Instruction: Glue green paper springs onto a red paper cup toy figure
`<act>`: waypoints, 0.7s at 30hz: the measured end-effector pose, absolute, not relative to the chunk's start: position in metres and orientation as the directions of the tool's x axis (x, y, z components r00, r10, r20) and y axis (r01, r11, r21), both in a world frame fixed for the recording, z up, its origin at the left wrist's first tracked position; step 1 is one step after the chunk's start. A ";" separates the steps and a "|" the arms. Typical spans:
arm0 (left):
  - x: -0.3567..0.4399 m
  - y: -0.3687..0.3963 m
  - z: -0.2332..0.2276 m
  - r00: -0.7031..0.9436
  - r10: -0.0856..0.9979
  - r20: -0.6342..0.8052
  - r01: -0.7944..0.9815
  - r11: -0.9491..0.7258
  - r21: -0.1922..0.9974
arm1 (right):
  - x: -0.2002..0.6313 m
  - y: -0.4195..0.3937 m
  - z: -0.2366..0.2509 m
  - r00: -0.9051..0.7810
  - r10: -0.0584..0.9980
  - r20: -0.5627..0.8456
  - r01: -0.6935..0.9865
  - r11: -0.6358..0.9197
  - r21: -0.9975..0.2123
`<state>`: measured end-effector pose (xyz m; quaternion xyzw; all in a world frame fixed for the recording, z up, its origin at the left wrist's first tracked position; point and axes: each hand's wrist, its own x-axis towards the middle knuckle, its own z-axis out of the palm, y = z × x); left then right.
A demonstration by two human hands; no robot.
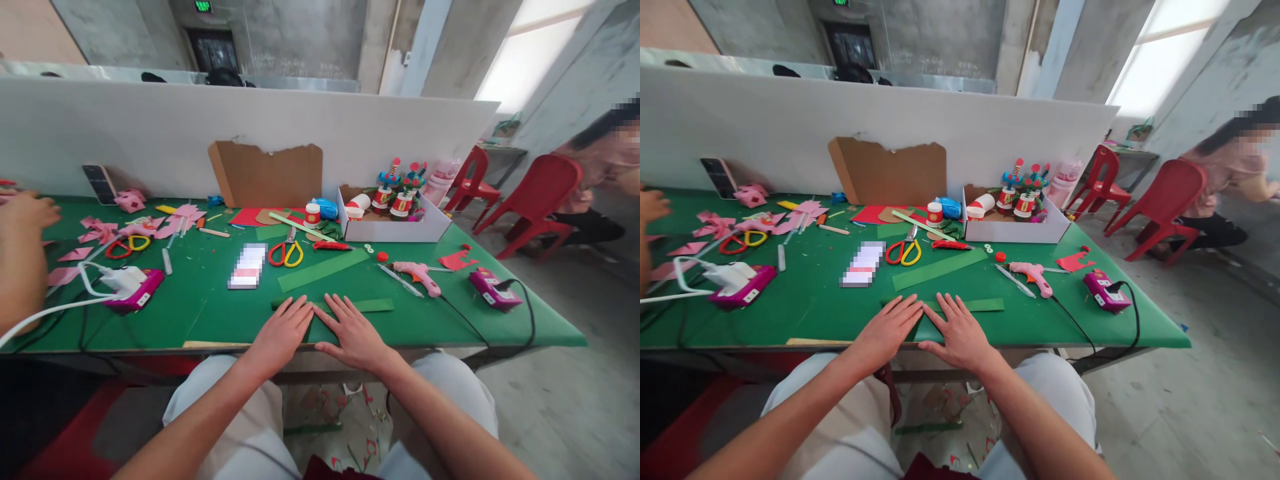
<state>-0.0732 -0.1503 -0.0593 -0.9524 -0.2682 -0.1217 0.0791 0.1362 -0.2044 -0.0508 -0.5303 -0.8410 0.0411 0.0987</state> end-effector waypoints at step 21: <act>-0.115 -0.134 -0.062 0.653 0.655 0.380 0.601 -0.753 0.268 | 0.136 -0.181 -0.041 -0.385 0.898 0.213 0.832 0.438 -0.341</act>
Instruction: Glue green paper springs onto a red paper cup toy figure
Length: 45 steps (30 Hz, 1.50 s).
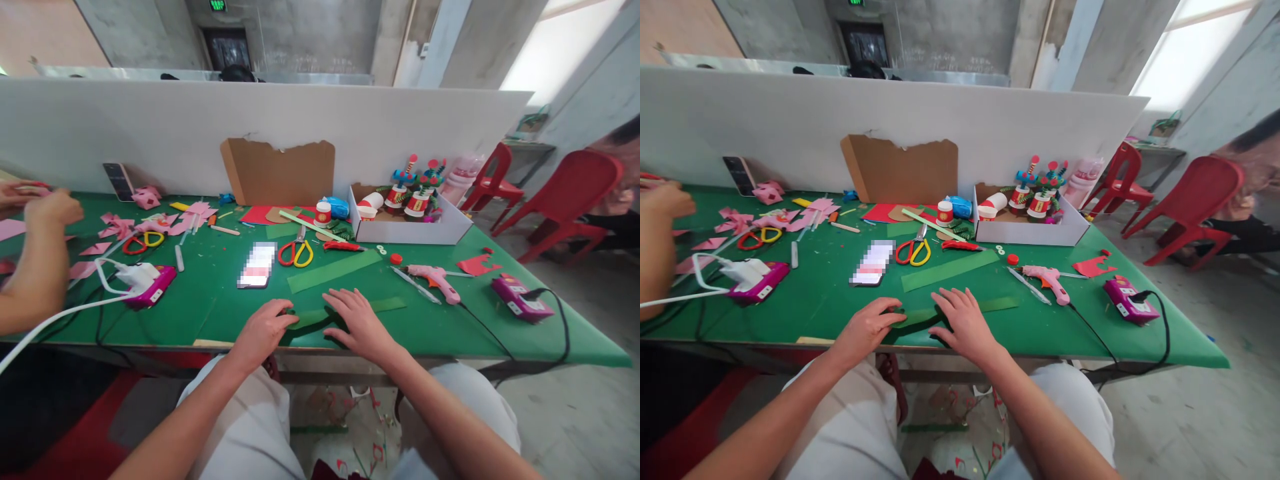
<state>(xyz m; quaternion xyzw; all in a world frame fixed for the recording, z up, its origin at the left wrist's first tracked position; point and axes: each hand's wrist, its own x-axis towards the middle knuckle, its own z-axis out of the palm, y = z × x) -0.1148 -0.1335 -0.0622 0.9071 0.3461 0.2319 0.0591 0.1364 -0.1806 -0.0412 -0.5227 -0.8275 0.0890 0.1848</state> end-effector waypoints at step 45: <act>-0.228 -0.251 -0.133 0.368 0.657 0.657 0.726 -0.645 0.239 | 0.215 -0.344 -0.108 0.205 0.684 0.700 0.958 0.005 -0.286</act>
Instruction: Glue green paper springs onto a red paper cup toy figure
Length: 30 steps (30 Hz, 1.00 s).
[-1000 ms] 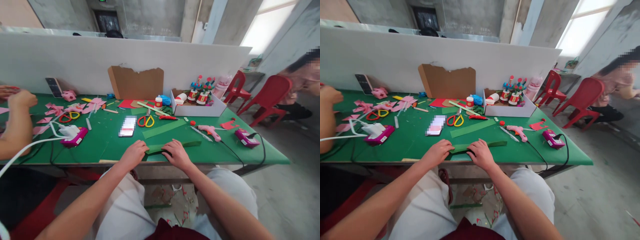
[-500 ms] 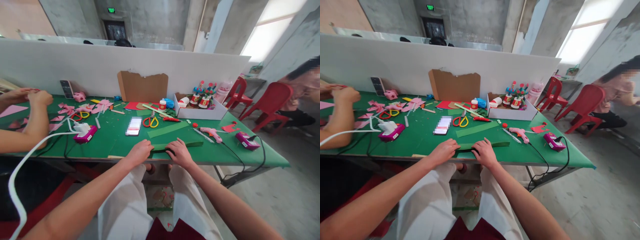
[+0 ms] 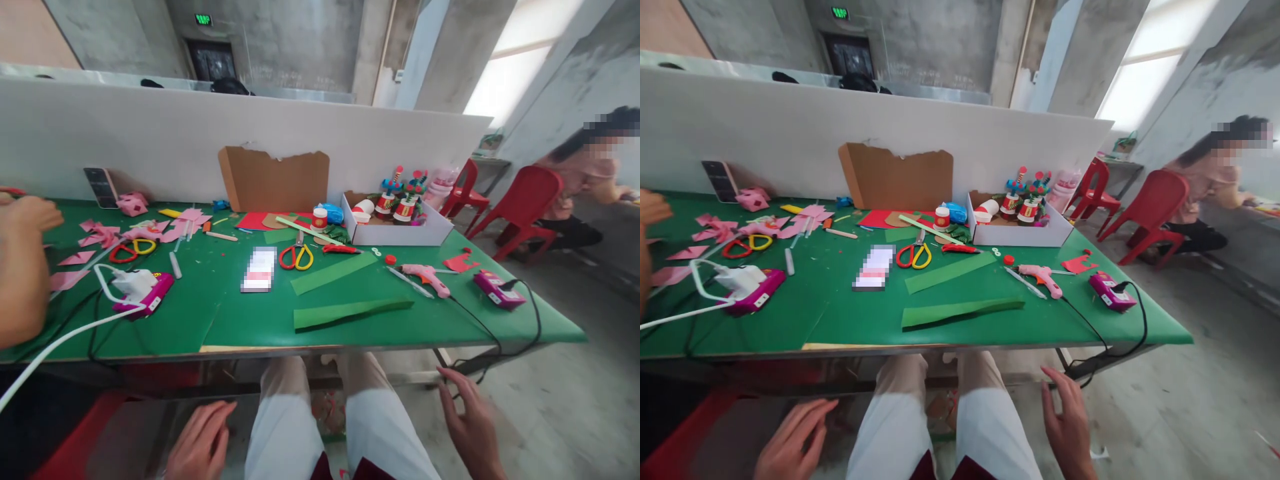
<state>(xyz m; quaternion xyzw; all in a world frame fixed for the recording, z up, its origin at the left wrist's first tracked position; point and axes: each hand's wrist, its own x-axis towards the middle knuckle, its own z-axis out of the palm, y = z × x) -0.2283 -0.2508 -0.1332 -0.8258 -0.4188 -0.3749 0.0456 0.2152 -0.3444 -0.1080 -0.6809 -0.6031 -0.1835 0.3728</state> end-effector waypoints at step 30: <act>-0.069 -0.141 -0.059 0.693 0.601 0.399 0.485 -0.797 0.359 | 0.134 -0.181 -0.057 -0.333 0.849 0.411 0.773 0.495 -0.397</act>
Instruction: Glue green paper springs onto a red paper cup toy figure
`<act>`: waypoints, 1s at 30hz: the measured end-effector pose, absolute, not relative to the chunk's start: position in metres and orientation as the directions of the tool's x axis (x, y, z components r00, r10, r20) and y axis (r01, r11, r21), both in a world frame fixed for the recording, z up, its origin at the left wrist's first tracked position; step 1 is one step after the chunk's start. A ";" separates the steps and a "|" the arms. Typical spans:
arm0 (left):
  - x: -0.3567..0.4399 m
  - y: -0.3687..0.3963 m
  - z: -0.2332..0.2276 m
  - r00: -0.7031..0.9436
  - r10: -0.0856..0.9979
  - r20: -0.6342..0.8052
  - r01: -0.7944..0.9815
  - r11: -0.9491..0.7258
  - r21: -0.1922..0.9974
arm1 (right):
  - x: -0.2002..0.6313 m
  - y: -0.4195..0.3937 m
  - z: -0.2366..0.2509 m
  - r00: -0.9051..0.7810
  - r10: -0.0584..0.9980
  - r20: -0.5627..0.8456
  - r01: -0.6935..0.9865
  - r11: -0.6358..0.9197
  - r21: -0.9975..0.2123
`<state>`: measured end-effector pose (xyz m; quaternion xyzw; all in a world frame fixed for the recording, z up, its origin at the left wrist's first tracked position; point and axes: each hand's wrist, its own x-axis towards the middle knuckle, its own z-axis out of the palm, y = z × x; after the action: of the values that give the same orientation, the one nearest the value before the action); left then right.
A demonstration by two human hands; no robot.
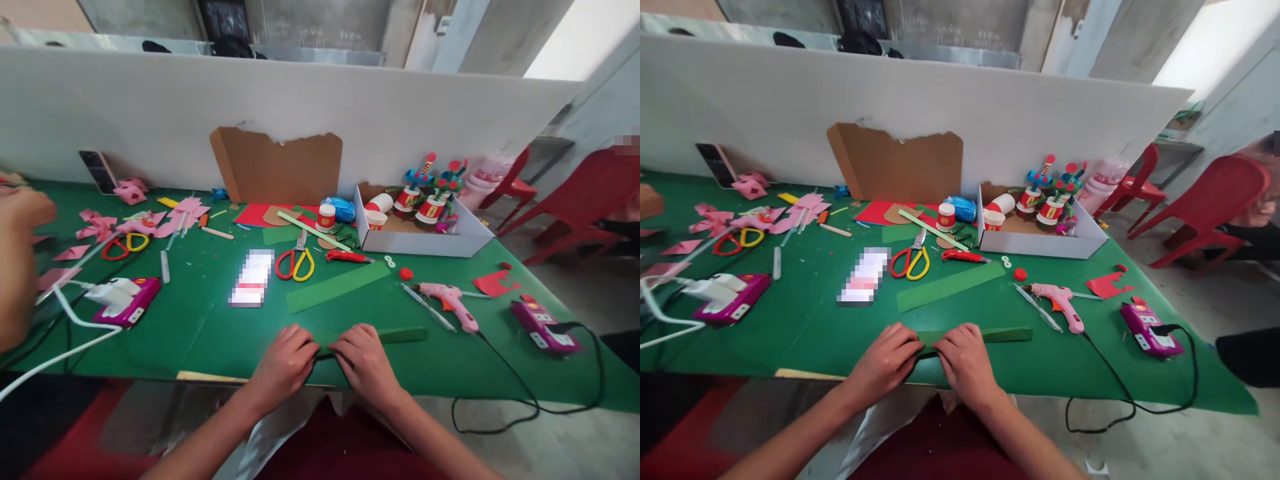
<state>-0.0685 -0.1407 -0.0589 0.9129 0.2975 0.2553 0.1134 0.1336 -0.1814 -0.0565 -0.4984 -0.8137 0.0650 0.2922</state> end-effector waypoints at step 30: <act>-0.072 -0.140 -0.055 0.714 0.665 0.217 0.488 -0.696 0.527 | 0.134 -0.180 -0.050 -0.263 0.897 0.355 0.729 0.426 -0.536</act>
<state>-0.0721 -0.1402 -0.0546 0.8989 0.3206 0.2000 0.2219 0.1340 -0.1800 -0.0497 -0.5188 -0.7834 0.1335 0.3150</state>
